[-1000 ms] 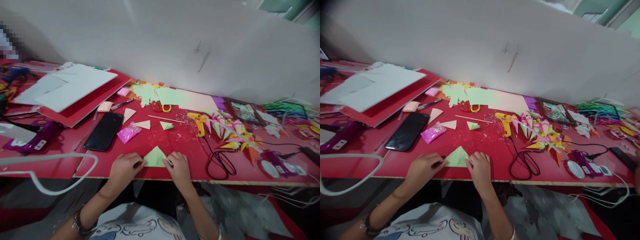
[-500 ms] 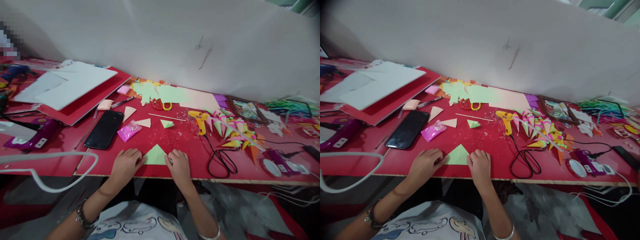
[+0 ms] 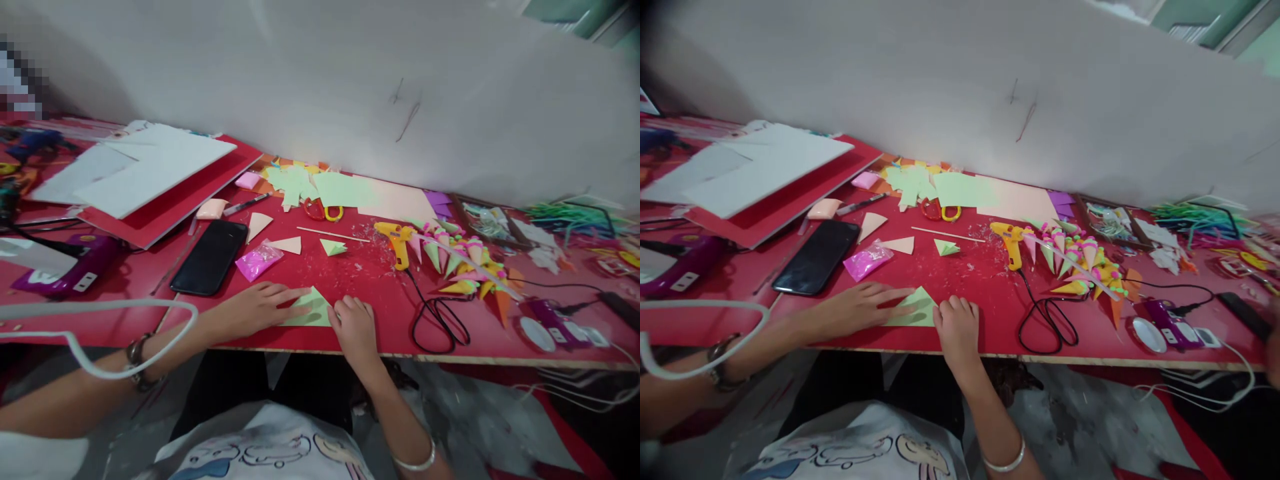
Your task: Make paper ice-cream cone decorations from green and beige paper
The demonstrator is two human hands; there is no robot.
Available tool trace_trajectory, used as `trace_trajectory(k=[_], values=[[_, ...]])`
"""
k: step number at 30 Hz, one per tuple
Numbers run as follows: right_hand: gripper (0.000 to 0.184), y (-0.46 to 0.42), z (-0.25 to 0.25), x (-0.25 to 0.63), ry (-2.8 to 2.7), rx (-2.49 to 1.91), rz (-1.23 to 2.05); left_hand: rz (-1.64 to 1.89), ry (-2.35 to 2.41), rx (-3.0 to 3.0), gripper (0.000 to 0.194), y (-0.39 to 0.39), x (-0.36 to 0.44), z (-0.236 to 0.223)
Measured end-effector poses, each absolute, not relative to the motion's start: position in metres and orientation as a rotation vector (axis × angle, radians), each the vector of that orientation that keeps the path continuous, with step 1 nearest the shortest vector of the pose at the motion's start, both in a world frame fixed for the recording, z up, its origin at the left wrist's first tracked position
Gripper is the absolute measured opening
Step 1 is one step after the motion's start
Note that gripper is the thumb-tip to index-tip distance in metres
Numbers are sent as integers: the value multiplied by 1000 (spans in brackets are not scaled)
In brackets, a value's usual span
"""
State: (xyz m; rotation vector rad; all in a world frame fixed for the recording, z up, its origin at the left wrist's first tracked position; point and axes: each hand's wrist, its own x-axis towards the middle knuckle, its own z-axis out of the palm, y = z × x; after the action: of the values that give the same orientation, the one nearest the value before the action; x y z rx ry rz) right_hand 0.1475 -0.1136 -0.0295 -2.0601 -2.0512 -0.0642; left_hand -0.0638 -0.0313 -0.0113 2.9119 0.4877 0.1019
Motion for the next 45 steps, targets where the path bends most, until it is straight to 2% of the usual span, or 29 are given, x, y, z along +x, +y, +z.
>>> trace_trajectory(k=[4, 17, 21, 24, 29, 37, 45], values=[[25, -111, -30, 147, -2051, -2061, -83, 9, 191, 2791, 47, -10, -58, -7], [25, -111, -29, 148, -2045, -2076, -72, -194, 66, 2677, 62, 17, -50, 2], [15, -115, -24, 144, -2039, -2048, -120, -228, 86, 2649, 64, 18, -49, 1], [26, -122, -21, 132, -2221, -1791, -144, -201, 68, 2670, 66, 19, -51, -2], [35, -134, -27, 107, -2444, -1529, 45, -199, 42, 2663, 64, 22, -54, -9], [34, -138, -12, 123, -2406, -1738, 192, -183, 47, 2605, 66, 23, -54, -10], [35, -151, 8, 154, -2367, -2007, 161, -202, 64, 2569, 62, 21, -54, -4]])
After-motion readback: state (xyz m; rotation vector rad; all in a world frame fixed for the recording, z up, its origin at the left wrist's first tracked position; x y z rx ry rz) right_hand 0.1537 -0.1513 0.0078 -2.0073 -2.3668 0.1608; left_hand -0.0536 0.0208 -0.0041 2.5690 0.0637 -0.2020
